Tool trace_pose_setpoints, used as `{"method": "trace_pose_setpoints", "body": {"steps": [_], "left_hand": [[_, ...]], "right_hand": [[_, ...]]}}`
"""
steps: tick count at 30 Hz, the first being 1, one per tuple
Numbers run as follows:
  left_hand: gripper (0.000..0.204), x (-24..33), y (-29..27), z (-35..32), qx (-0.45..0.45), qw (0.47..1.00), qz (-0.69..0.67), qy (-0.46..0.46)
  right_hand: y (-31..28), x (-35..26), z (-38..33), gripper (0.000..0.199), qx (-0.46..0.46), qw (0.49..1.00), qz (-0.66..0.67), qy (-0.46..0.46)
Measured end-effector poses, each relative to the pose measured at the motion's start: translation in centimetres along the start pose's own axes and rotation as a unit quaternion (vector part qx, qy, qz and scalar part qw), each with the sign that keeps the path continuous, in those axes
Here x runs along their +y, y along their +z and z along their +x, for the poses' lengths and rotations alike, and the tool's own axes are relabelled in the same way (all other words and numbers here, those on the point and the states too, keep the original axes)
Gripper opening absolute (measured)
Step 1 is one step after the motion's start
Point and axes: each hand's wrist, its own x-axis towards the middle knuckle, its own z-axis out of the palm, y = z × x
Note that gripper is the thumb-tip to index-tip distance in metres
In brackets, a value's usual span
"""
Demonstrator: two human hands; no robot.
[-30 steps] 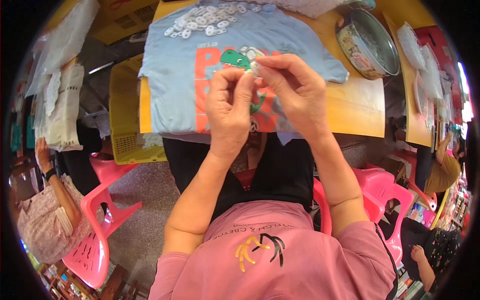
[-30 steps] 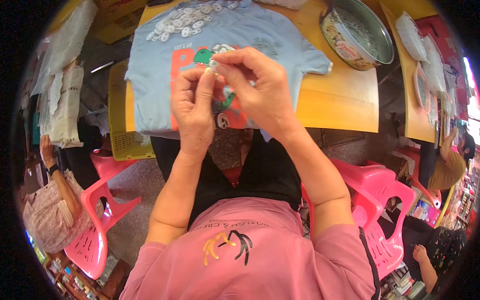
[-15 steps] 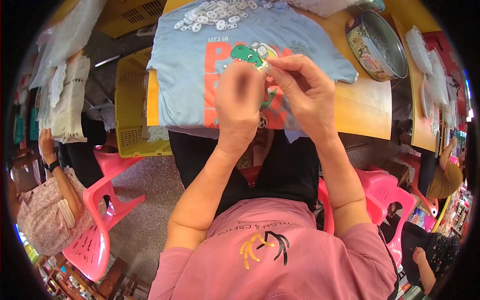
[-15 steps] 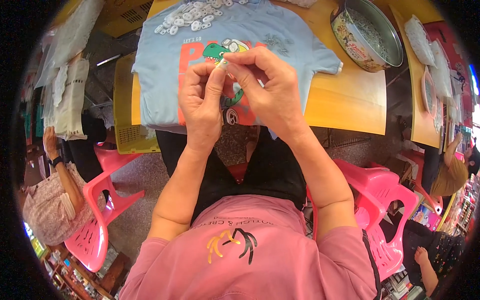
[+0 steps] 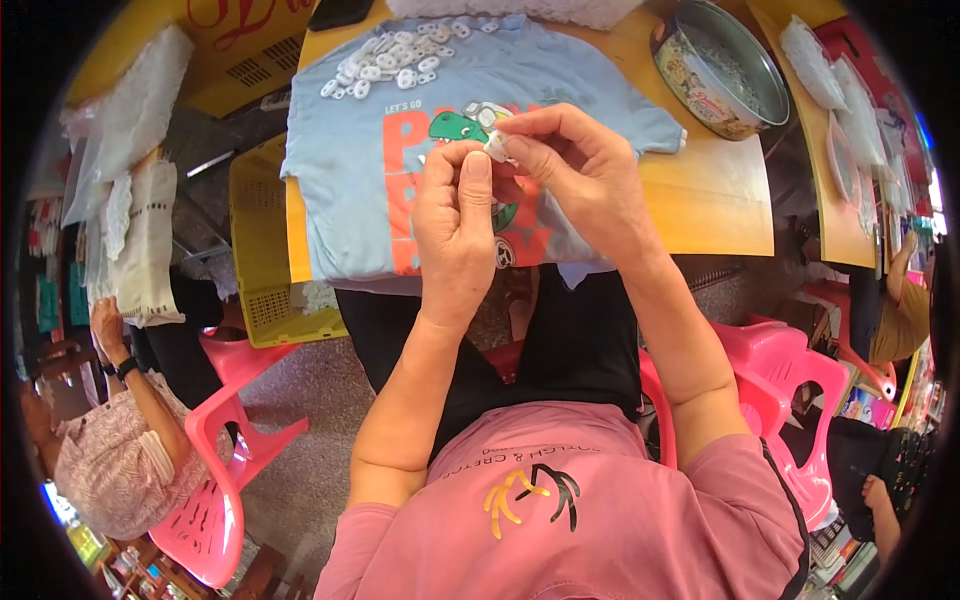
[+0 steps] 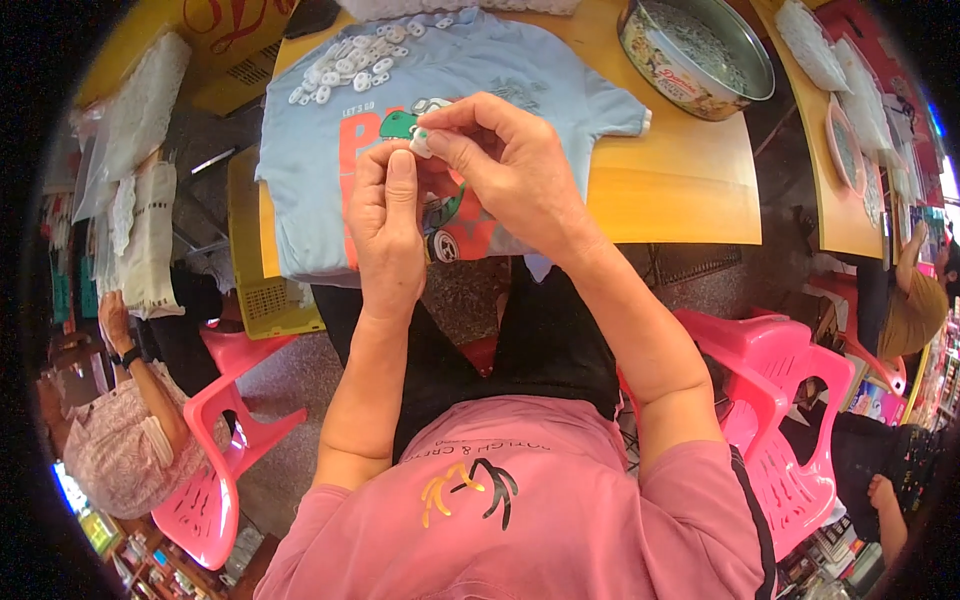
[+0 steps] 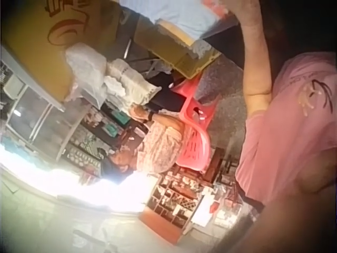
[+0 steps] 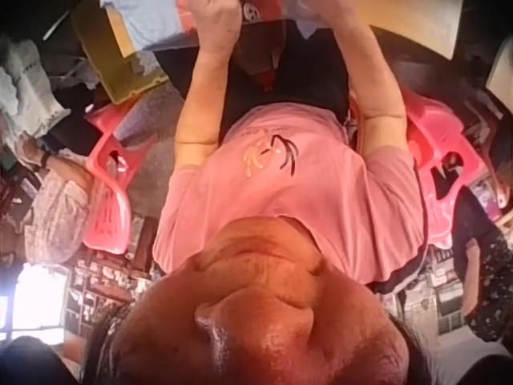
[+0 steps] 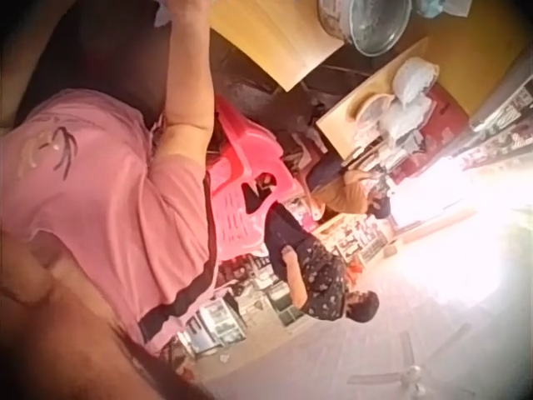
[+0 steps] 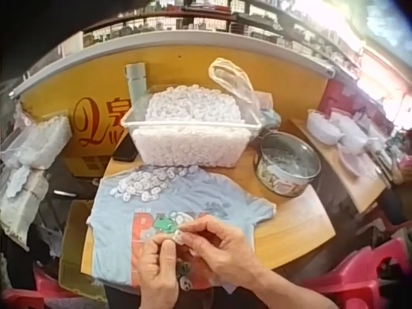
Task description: Attaching small white plastic snaps or buttons to a blue t-shirt with a dinosaur graphic.
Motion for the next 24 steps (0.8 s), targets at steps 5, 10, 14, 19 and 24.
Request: {"method": "trace_pose_setpoints", "body": {"steps": [5, 10, 14, 19, 24], "left_hand": [[0.011, 1.6, 0.4, 0.5, -0.068, 0.994, -0.071, -0.051], [0.014, 0.5, -0.7, 1.0, -0.099, 0.988, -0.104, -0.051], [0.039, 0.8, 0.1, 1.0, -0.096, 0.984, -0.141, 0.045], [0.066, 0.4, 0.1, 1.3, -0.174, 0.956, -0.233, 0.027], [0.060, -0.6, -0.2, 1.2, -0.200, 0.950, -0.239, 0.026]], "right_hand": [[-1.1, -0.4, 0.0, 0.019, -0.022, 0.998, 0.056, -0.002], [-1.4, -1.2, -0.2, 0.020, -0.034, 0.995, 0.092, 0.019], [-1.1, -1.5, -0.3, 0.022, -0.065, 0.981, 0.176, 0.046], [-0.1, -1.8, -0.7, 0.024, -0.100, 0.970, 0.209, 0.081], [0.4, -1.2, -0.8, 0.025, -0.091, 0.972, 0.198, 0.084]]}}
